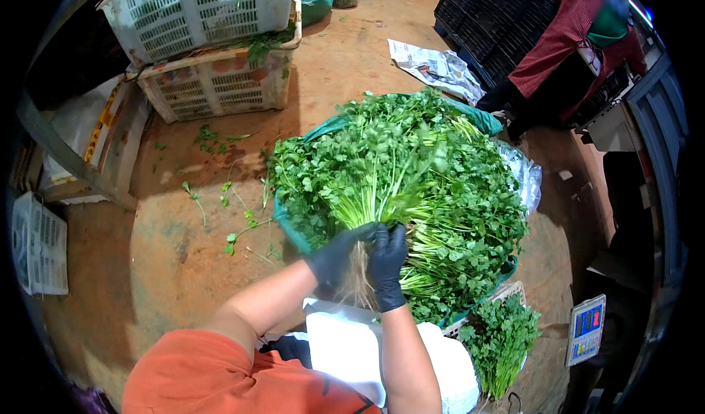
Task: The person sorts bunches of leafy green vegetables from a large pile into a white plastic crate. They wear black gloves and handle the greens by hand, occasionally placing them into a clear plastic bag before arranging them in the crate. The process involves repetitive picking, shaking, and placing of the vegetables.
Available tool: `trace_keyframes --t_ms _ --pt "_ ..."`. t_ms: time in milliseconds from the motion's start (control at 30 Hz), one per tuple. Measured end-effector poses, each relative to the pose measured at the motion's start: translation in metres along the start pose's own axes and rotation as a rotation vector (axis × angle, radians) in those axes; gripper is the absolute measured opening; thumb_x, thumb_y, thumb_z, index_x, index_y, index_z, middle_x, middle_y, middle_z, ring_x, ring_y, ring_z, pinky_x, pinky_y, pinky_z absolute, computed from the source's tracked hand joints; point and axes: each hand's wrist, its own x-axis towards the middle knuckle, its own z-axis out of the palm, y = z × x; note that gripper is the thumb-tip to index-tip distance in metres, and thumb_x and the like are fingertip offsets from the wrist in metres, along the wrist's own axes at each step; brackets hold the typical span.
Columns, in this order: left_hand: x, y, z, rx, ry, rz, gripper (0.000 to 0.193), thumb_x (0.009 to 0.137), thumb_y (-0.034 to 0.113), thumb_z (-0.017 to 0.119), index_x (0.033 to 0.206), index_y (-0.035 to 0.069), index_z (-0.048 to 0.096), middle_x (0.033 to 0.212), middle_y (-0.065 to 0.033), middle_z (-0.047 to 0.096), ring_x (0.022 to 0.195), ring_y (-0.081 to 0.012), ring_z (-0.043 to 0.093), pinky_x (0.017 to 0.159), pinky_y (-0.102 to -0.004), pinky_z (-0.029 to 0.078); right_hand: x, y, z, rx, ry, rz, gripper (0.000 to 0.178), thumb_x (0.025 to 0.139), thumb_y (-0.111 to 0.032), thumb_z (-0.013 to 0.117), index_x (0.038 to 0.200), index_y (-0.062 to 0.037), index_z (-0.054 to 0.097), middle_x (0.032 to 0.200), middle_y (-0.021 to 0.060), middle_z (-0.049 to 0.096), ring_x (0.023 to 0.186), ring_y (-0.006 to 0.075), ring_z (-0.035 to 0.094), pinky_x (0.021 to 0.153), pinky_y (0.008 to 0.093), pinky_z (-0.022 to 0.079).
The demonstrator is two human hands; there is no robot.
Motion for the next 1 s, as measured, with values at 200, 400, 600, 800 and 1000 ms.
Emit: trace_keyframes --t_ms 200,400,600,800,1000 --pt "0.034 -0.015 -0.083 0.172 -0.030 0.130 0.027 0.084 0.014 0.048 0.107 0.001 0.049 0.100 -0.0087 0.053 0.094 -0.0148 0.050 0.082 -0.0249 0.043 -0.018 0.002 0.021 0.229 -0.259 -0.030 0.015 0.082 -0.018 0.050 0.080 -0.0038 0.049 0.062 0.0090 0.049 0.055 0.0202 0.047 0.050 0.0282 0.039" --pt "0.034 -0.045 -0.099 0.877 0.152 0.540 0.032 0.083 0.011 0.046 0.114 0.002 0.045 0.102 -0.0084 0.053 0.098 -0.0155 0.048 0.087 -0.0264 0.038 -0.010 -0.114 0.034 -0.045 -0.439 -0.524 0.035 0.073 -0.007 0.054 0.106 0.0005 0.048 0.097 0.0216 0.052 0.069 0.0300 0.056 0.064 0.0388 0.044" --pt "-0.002 -0.019 -0.050 0.479 0.021 0.302 0.036 0.081 0.019 0.048 0.113 0.004 0.045 0.096 -0.0085 0.055 0.085 -0.0181 0.052 0.078 -0.0304 0.041 -0.022 -0.125 0.021 -0.132 -0.326 -0.310 0.039 0.075 -0.012 0.057 0.111 -0.0027 0.048 0.103 0.0144 0.055 0.077 0.0243 0.059 0.070 0.0318 0.046" --pt "-0.033 0.020 0.029 0.002 0.156 -0.136 0.027 0.076 0.030 0.056 0.091 0.007 0.057 0.068 -0.0064 0.059 0.055 -0.0159 0.057 0.053 -0.0302 0.049 -0.011 -0.017 -0.031 -0.257 0.057 0.157 0.035 0.074 -0.022 0.062 0.097 0.0022 0.051 0.082 0.0154 0.058 0.070 0.0277 0.054 0.066 0.0361 0.043" --pt "0.001 0.010 -0.022 0.036 0.105 0.010 0.027 0.078 0.026 0.055 0.094 0.004 0.057 0.077 -0.0073 0.060 0.064 -0.0163 0.058 0.063 -0.0290 0.048 -0.023 0.037 -0.024 0.158 -0.061 0.221 0.020 0.076 -0.018 0.058 0.086 -0.0012 0.058 0.072 0.0053 0.058 0.058 0.0122 0.052 0.055 0.0264 0.042"
